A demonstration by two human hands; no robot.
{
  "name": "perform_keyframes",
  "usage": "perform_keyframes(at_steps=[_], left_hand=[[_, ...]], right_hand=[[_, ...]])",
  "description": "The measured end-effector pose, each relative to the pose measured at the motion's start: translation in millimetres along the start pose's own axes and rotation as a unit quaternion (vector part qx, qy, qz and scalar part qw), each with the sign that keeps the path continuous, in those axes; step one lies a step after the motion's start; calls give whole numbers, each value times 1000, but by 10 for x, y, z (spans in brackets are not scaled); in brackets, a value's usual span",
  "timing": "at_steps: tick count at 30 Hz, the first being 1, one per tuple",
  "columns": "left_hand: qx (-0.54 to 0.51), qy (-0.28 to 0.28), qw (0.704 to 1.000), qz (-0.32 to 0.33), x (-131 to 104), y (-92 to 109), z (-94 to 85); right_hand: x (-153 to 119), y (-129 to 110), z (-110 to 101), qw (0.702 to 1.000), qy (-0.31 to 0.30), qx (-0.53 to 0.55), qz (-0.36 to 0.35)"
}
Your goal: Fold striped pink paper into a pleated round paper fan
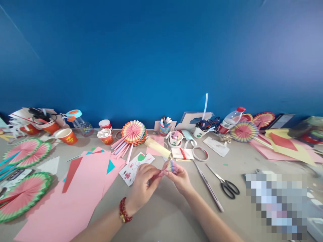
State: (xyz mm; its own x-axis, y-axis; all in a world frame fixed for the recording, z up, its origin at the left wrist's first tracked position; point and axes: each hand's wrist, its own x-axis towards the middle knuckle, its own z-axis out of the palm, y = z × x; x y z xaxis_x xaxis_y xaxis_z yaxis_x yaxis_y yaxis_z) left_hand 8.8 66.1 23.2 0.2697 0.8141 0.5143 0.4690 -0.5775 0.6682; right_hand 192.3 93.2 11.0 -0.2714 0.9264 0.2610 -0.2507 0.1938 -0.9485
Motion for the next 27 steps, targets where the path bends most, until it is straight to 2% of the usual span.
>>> perform_keyframes(at_steps=[3, 5, 13, 22, 27], left_hand=[[35, 15, 998, 51, -28, -67, -9], [49, 21, 997, 53, -41, -76, -26], [67, 48, 995, 56, -43, -12, -43], [-60, 37, 997, -38, -67, -19, 35], [-134, 14, 985, -104, -70, 11, 54]], right_hand=[[-7, -44, 27, 996, -17, -66, -50], [-13, -80, 49, 994, -29, -85, -69], [-43, -93, 93, 997, -19, -73, 4], [-46, 125, 98, 995, 23, 8, 92], [-53, 102, 116, 991, 22, 48, 119]])
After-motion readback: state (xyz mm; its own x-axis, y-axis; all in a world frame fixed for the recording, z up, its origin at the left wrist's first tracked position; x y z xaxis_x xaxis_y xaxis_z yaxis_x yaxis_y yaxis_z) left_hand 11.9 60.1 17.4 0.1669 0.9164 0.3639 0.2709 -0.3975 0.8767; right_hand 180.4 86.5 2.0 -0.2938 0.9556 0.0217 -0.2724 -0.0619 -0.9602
